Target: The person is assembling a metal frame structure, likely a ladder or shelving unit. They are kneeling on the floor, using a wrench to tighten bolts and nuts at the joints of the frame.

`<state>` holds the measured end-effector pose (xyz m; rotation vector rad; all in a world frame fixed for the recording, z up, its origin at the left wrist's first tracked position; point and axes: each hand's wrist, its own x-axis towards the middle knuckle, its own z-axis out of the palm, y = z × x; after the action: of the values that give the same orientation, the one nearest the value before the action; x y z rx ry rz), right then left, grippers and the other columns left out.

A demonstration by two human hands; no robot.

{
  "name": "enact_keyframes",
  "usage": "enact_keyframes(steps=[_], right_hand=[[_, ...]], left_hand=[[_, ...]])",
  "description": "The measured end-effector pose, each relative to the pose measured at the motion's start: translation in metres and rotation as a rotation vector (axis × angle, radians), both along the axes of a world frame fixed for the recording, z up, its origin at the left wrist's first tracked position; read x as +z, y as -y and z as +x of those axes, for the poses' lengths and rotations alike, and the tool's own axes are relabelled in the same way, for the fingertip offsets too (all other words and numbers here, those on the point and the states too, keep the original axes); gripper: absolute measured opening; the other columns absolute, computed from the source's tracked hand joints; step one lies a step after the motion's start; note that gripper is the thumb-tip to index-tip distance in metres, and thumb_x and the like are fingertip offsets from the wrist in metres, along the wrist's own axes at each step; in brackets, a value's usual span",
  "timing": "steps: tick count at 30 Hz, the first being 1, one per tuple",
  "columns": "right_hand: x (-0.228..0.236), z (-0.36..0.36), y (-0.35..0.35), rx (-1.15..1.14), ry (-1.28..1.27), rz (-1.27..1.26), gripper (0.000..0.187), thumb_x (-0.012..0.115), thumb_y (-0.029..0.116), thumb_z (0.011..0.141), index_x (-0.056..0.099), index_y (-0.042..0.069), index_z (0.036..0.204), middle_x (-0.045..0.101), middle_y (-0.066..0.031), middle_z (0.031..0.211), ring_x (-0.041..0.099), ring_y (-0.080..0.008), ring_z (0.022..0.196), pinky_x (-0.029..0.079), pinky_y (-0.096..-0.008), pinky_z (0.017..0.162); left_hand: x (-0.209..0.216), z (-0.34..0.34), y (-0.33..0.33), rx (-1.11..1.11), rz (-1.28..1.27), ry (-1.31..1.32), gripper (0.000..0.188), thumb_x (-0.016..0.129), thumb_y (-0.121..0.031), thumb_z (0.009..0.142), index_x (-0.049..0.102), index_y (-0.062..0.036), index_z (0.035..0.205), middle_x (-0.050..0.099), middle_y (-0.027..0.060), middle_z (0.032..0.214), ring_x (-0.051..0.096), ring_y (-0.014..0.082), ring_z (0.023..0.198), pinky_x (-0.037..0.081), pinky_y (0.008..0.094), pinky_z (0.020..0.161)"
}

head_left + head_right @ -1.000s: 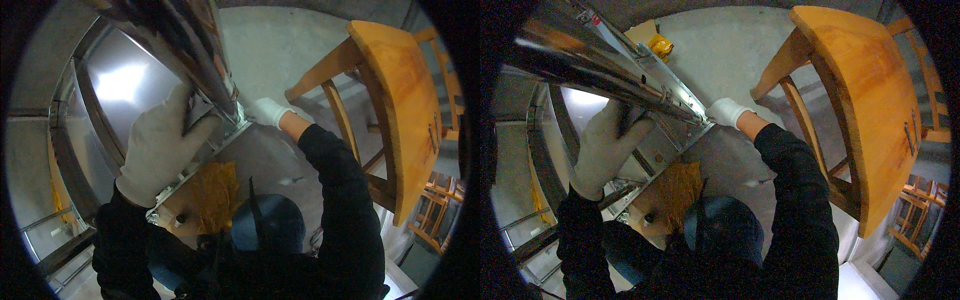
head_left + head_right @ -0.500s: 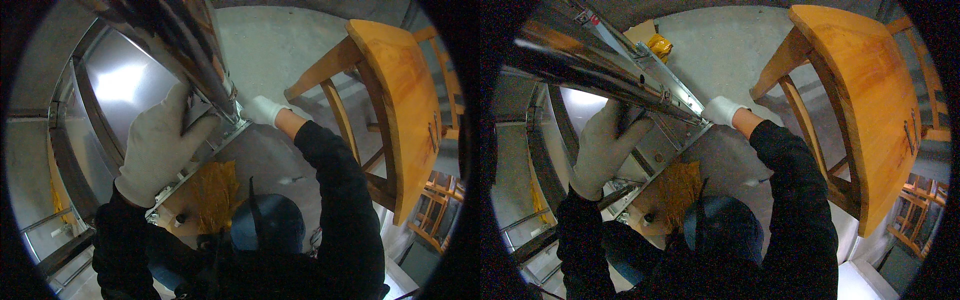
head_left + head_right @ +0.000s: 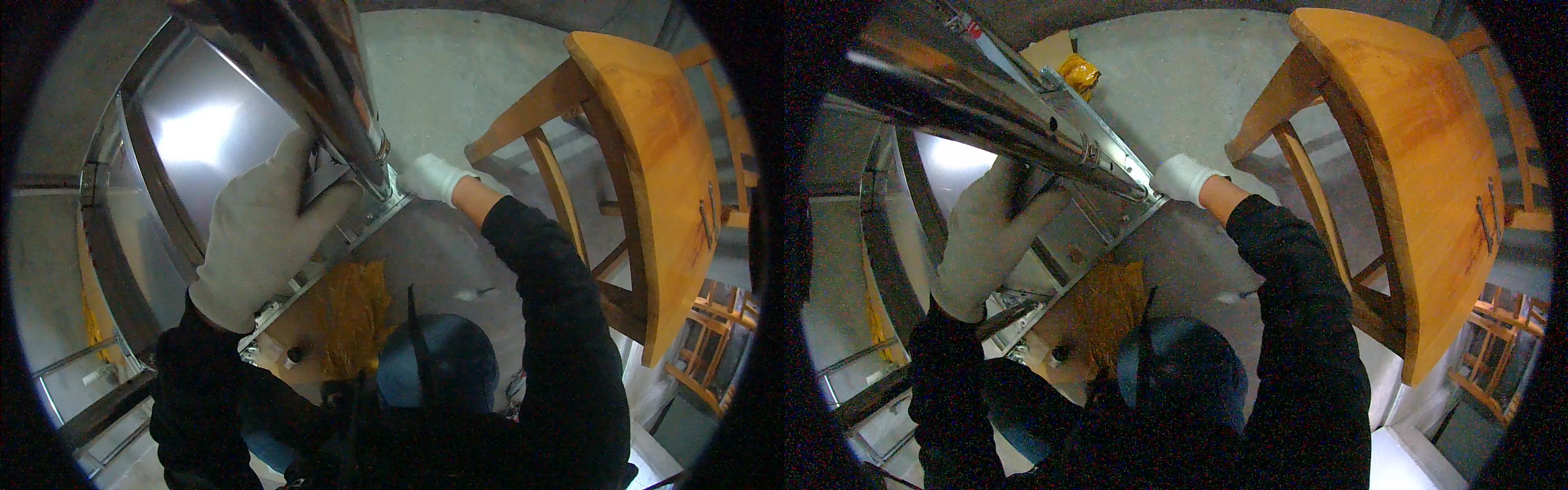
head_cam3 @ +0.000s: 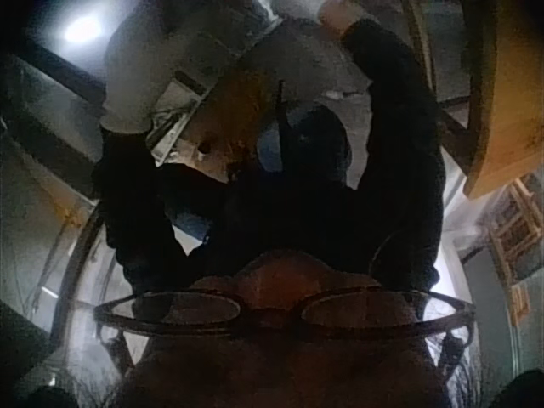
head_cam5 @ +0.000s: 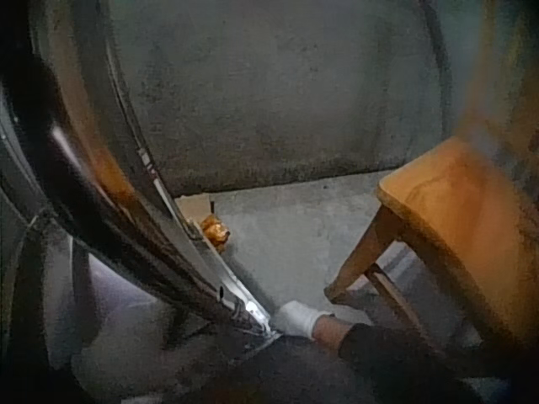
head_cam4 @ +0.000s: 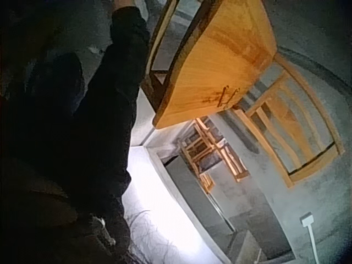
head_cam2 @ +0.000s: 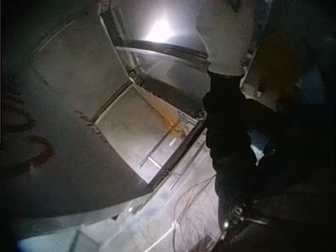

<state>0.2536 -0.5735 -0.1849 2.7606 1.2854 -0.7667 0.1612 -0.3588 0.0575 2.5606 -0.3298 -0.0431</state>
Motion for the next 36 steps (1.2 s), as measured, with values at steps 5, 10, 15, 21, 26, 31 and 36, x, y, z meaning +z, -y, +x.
enact_keyframes(steps=[5, 10, 15, 21, 26, 31, 36], right_hand=[[0.0, -0.007, 0.004, -0.039, -0.01, 0.104, 0.018, 0.055, 0.013, 0.083, 0.067, 0.012, 0.096, 0.067, -0.0151, 0.094, 0.065, -0.0392, 0.087, 0.053, -0.0473, 0.073], [-0.01, -0.011, 0.007, -0.04, -0.024, 0.176, 0.018, 0.056, 0.011, 0.082, 0.067, 0.01, 0.095, 0.067, -0.0166, 0.092, 0.066, -0.0391, 0.086, 0.053, -0.0462, 0.072], [-0.018, -0.007, 0.006, 0.065, 0.103, 0.237, 0.01, 0.056, 0.014, 0.078, 0.064, 0.01, 0.083, 0.065, -0.0163, 0.078, 0.065, -0.0375, 0.073, 0.051, -0.0463, 0.063], [0.0, 0.001, -0.004, 0.097, 0.031, -0.025, 0.02, 0.056, 0.011, 0.082, 0.068, 0.01, 0.097, 0.068, -0.0157, 0.092, 0.067, -0.0373, 0.086, 0.054, -0.0442, 0.071], [-0.006, -0.001, 0.0, -0.077, -0.039, 0.038, 0.02, 0.055, 0.016, 0.083, 0.068, 0.012, 0.098, 0.067, -0.0172, 0.093, 0.065, -0.0383, 0.09, 0.053, -0.0449, 0.076], [-0.01, -0.007, 0.009, -0.103, -0.027, 0.144, 0.018, 0.055, 0.016, 0.083, 0.067, 0.011, 0.095, 0.067, -0.0178, 0.091, 0.064, -0.0395, 0.088, 0.051, -0.0464, 0.076], [-0.005, -0.011, 0.009, -0.084, -0.042, 0.203, 0.016, 0.054, 0.016, 0.083, 0.066, 0.01, 0.093, 0.066, -0.0176, 0.09, 0.064, -0.0393, 0.086, 0.051, -0.0474, 0.074]], left_hand=[[0.006, -0.002, 0.001, 0.007, 0.023, 0.003, 0.045, 0.065, -0.033, 0.083, 0.051, -0.0032, 0.115, 0.064, 0.0234, 0.082, 0.065, 0.0399, 0.08, 0.051, 0.0458, 0.071], [0.004, -0.001, 0.002, 0.001, 0.042, 0.0, 0.045, 0.065, -0.033, 0.083, 0.051, -0.003, 0.114, 0.064, 0.0236, 0.082, 0.064, 0.0405, 0.081, 0.051, 0.0458, 0.071], [0.004, -0.002, 0.003, 0.009, 0.006, -0.004, 0.045, 0.065, -0.033, 0.083, 0.051, -0.0032, 0.114, 0.063, 0.0235, 0.081, 0.065, 0.0405, 0.08, 0.05, 0.0461, 0.069], [0.004, -0.002, 0.003, -0.001, 0.001, 0.017, 0.046, 0.065, -0.033, 0.084, 0.051, -0.0034, 0.116, 0.064, 0.0226, 0.081, 0.065, 0.0391, 0.079, 0.051, 0.0454, 0.069], [0.005, -0.002, 0.003, -0.01, 0.036, 0.02, 0.047, 0.066, -0.033, 0.084, 0.051, -0.003, 0.117, 0.064, 0.0224, 0.083, 0.065, 0.039, 0.08, 0.051, 0.0451, 0.07], [0.002, -0.002, 0.002, -0.018, 0.043, 0.057, 0.047, 0.066, -0.033, 0.084, 0.05, -0.0028, 0.117, 0.064, 0.0228, 0.084, 0.065, 0.0398, 0.081, 0.051, 0.0458, 0.071], [-0.001, -0.001, 0.0, -0.026, 0.045, 0.06, 0.048, 0.065, -0.034, 0.084, 0.05, -0.0027, 0.117, 0.064, 0.0228, 0.084, 0.064, 0.0397, 0.081, 0.051, 0.0459, 0.071]])
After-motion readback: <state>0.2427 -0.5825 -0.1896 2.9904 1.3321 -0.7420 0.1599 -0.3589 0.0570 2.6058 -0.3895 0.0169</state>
